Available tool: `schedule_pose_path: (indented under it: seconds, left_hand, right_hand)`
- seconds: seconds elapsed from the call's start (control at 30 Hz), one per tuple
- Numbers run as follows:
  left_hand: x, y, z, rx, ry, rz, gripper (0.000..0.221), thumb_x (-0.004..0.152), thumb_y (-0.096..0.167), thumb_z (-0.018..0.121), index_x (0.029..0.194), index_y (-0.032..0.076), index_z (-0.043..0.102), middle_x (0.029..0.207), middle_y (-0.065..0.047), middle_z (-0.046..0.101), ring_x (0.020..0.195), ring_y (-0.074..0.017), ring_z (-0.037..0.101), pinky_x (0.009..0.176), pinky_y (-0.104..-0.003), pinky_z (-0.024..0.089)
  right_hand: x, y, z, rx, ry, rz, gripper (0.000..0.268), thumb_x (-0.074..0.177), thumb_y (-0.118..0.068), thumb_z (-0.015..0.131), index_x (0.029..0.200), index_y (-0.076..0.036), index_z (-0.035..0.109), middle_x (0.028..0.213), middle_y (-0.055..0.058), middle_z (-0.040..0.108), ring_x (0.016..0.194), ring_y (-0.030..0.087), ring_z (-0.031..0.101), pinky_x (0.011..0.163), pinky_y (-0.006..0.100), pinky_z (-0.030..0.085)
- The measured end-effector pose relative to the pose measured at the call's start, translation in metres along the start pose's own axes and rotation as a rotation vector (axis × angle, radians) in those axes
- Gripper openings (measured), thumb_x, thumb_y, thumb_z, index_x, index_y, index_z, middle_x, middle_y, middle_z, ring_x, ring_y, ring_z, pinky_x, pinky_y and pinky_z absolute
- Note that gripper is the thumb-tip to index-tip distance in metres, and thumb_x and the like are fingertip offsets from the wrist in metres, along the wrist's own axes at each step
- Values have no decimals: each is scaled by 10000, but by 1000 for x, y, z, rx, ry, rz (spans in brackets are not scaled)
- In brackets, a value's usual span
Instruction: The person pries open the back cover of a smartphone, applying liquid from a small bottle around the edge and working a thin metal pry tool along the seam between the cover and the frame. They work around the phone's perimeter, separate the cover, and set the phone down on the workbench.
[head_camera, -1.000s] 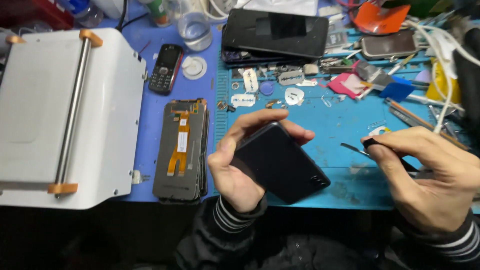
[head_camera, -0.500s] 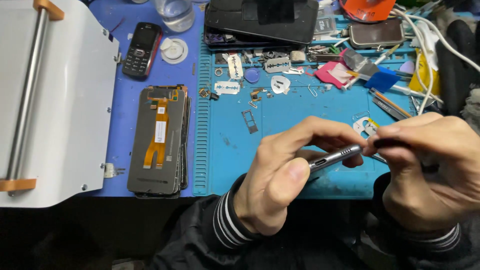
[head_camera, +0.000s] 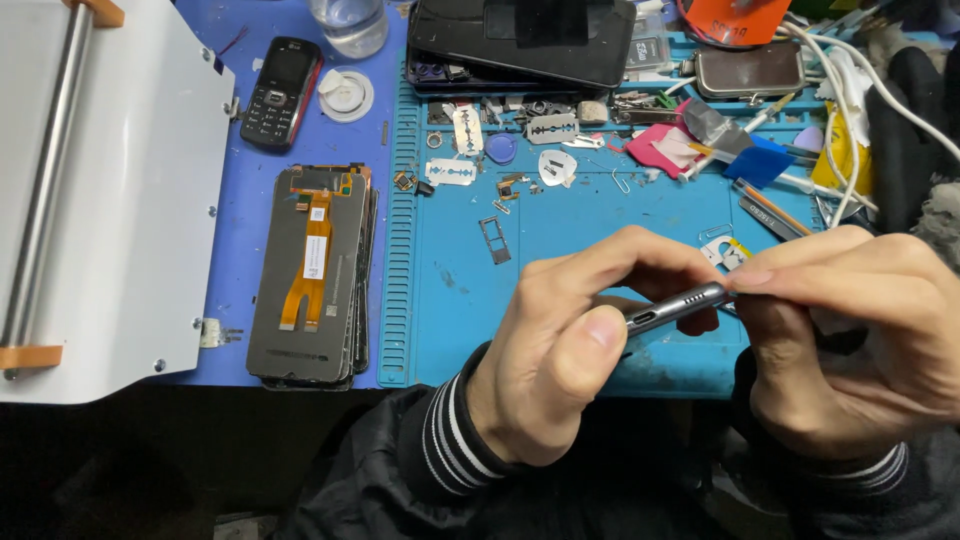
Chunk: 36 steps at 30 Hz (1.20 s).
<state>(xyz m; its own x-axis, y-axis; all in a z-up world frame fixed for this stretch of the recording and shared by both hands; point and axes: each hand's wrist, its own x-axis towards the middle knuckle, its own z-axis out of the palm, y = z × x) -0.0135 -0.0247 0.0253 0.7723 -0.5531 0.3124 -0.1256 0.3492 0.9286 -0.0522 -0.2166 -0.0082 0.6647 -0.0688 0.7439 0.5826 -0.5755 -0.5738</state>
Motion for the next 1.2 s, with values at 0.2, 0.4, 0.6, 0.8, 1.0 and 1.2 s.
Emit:
schedule_pose_path:
  seconds: [0.2,0.4,0.6,0.8,1.0,1.2]
  left_hand:
    - [0,-3,2,8,-3,-14,623,1012,552,322,1213,27,590,1082,-128,688,1009,-241,703,966,-365,590]
    - [1,-5,1,8,2,-1,642,1019,572,317,1212,23,589,1080,-121,681,1011,-236,692,978,-363,577]
    - [1,-1,1,35,9,7,627,1009,543,316,1179,11,603,1048,-128,688,980,-238,693,945,-358,567]
    - [10,5,-1,22,26,28,681,996,596,339,1139,-9,618,977,-124,681,927,-225,677,897,-350,549]
    - [14,5,0,6,52,-46,616,943,569,362,1032,13,613,910,-117,698,851,-204,670,802,-332,534]
    - [16,2,-2,6,45,-57,629,939,588,359,1019,19,614,907,-114,712,840,-200,675,802,-330,538]
  right_hand:
    - [-2,2,-5,-19,2,-1,91,1031,24,605,971,85,575,900,228,620,777,331,688,734,351,507]
    - [-4,-3,-3,-59,4,5,79,1050,87,637,993,88,583,909,226,620,791,319,694,725,333,492]
    - [4,-20,3,-54,32,12,89,1042,134,659,1024,104,577,969,253,563,788,350,683,785,385,543]
    - [31,-29,-2,-192,-69,-57,83,886,82,739,935,88,672,899,213,703,777,274,700,783,343,572]
    - [44,-37,1,-144,-64,54,55,856,48,742,868,39,689,772,140,705,698,228,680,752,323,546]
    - [46,-36,-3,-127,-104,37,63,868,66,736,862,32,684,772,131,708,693,228,683,741,321,548]
